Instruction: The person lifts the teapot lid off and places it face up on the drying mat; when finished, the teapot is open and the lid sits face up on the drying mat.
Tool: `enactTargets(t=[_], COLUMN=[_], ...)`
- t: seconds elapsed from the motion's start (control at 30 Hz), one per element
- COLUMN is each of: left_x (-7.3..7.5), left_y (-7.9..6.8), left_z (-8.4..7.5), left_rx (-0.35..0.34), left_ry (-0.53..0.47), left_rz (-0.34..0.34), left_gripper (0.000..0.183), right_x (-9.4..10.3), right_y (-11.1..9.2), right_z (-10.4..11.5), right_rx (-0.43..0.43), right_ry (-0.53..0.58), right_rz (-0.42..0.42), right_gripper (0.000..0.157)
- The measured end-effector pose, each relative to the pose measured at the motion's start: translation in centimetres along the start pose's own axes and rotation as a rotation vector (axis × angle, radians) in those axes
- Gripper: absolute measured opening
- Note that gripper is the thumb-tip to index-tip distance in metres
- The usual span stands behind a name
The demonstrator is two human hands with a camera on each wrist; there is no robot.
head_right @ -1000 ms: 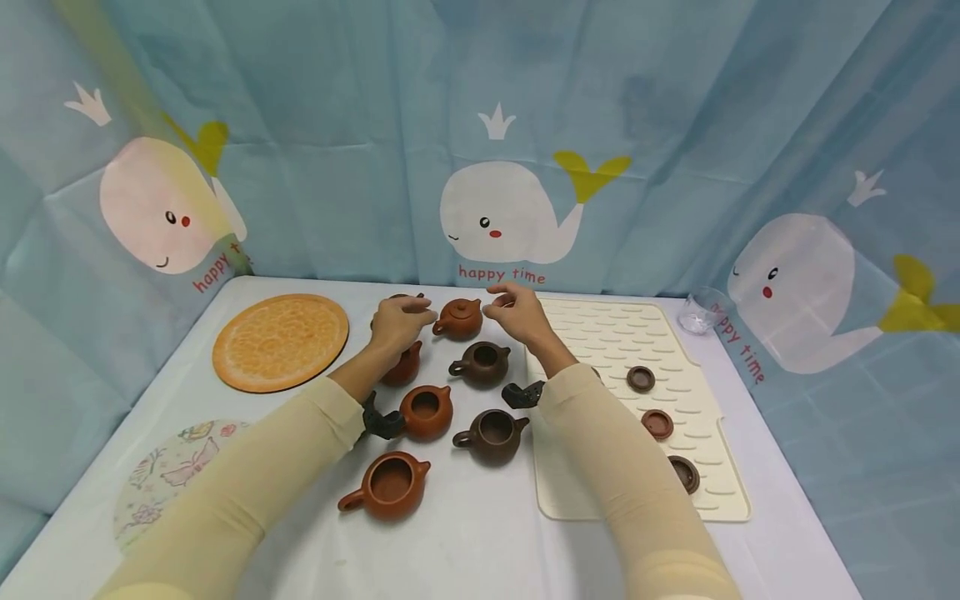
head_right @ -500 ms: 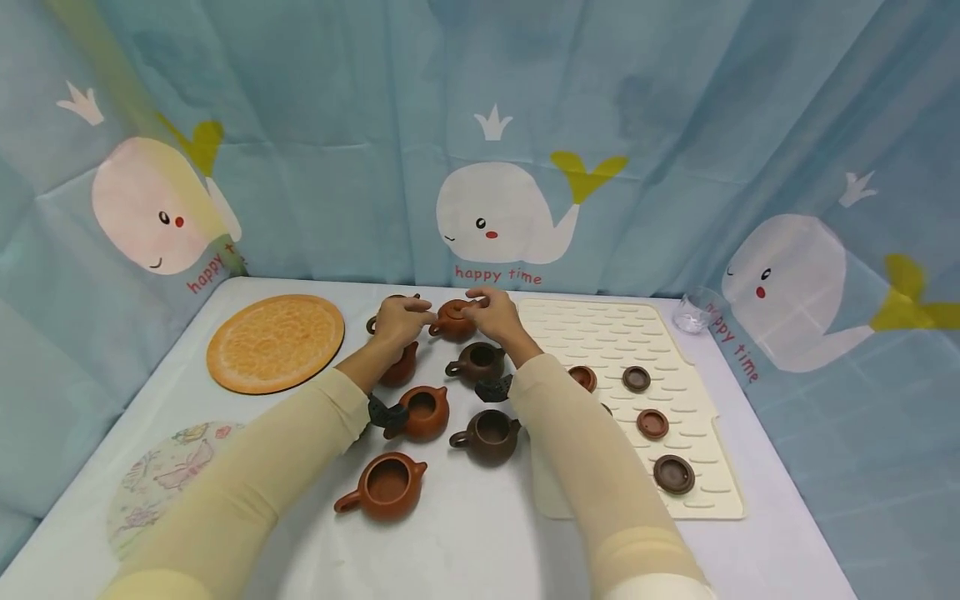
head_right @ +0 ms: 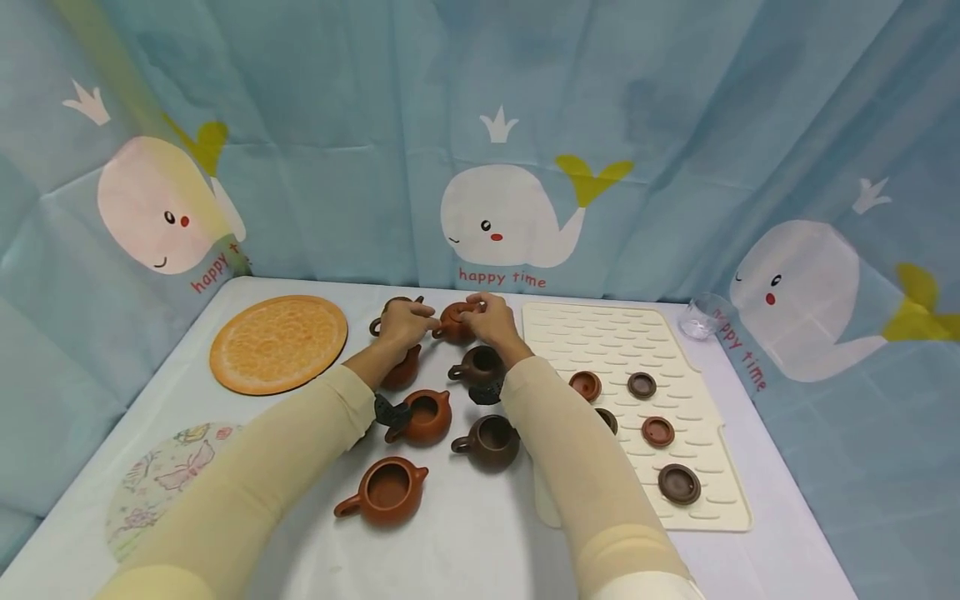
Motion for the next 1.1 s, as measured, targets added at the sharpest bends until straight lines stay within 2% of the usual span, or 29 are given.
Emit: enactTargets(t=[0.2, 0.43, 0.73, 1.1], left_x=[0.0, -0.2, -0.6, -0.7], left_y=[0.3, 0.5, 0.6, 0.4], left_z=[-0.2, -0.5, -0.5, -0.6], left_rx=[-0.013, -0.047, -0.031, -0.024], left_ry=[0.082, 0.183, 0.304, 0.326], left_rz=[-0.012, -0.029, -0.036, -0.038], left_gripper=[0.023, 0.011, 0.007, 0.008], right_x=[-0.1, -0.5, -1.1, -1.4], right_y=[0.6, 0.8, 1.1, 1.4], right_z=[-0.5, -0.4, 0.2, 0.9], right_rx=[-0.005, 0.013, 0.03, 0.048], right_ry=[-0.014, -0.024, -0.142, -0.275], right_rz=[-0.013, -0.018, -0.011, 0.013], right_gripper=[0.033, 0.03, 0.027, 0.021])
Point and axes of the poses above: each hand's wrist, its own y-axis towards the middle knuckle, its own x-axis out of the back of the hand, z = x × y, the point moved 8 cm from there along y, towards the middle knuckle, and after that the axes turned 1 degree about y, right-handed, at the moved point
